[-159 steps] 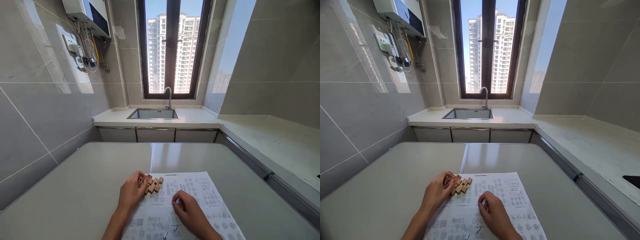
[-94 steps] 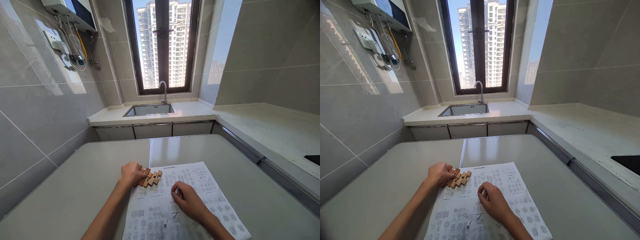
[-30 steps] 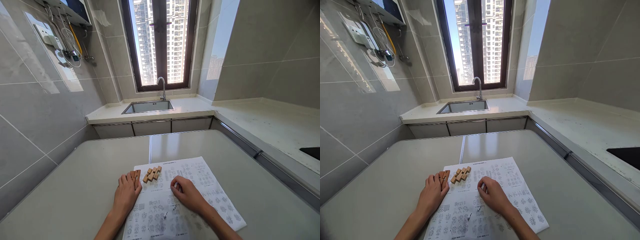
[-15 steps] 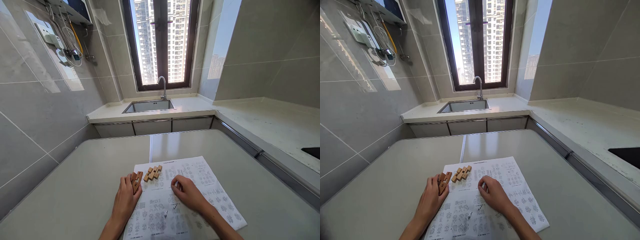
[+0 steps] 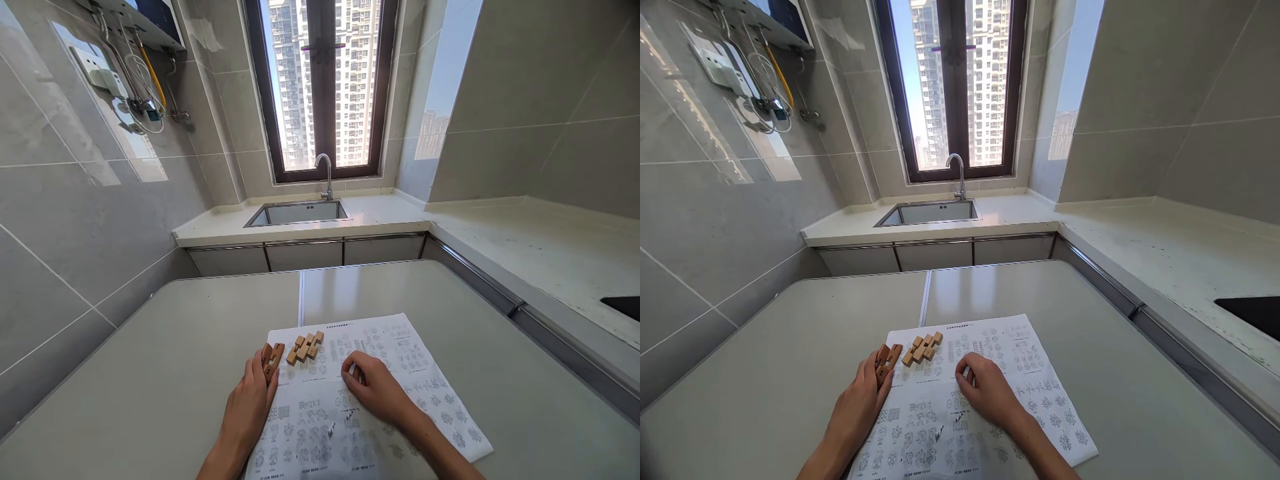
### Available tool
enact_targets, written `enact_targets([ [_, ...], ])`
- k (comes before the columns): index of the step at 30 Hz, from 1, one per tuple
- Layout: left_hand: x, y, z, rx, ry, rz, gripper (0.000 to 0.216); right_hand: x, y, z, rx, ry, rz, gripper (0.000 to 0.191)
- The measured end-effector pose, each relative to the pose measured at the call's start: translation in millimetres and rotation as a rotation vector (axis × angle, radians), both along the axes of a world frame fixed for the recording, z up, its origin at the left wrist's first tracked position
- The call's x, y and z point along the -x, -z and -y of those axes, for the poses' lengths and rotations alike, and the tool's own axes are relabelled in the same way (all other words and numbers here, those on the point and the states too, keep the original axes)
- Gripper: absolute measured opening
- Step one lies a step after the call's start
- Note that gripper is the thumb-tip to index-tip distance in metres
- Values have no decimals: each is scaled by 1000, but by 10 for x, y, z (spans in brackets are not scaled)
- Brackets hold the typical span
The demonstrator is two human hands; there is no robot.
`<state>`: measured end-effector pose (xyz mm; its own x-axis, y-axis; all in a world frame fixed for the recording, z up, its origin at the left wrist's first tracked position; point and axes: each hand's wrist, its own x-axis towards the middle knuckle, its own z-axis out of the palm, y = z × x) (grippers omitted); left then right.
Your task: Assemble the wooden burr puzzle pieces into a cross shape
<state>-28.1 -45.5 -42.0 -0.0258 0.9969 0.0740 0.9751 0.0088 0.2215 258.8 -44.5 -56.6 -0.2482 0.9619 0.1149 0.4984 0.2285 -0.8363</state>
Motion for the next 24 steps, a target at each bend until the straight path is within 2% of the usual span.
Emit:
enact_targets([
  [9, 58, 26, -40, 22, -33, -31, 49, 11, -9, -5, 1, 5, -2, 12],
  [12, 118, 6, -60, 50, -26, 47, 48, 9, -9, 1, 6, 4, 4, 13],
  [15, 187, -33, -50, 24, -2, 211, 49, 7, -4, 7, 16, 4, -2, 12],
  [19, 161, -188, 18, -12, 44, 460, 51, 12, -23, 13, 12, -3, -33, 13],
  [21, 50, -301, 59, 83, 80, 556, 54, 18, -40, 12, 35, -10, -83, 16],
  [24, -215, -432, 91, 199, 240, 639, 49, 23, -56, -3, 138, -65, -292, 27],
])
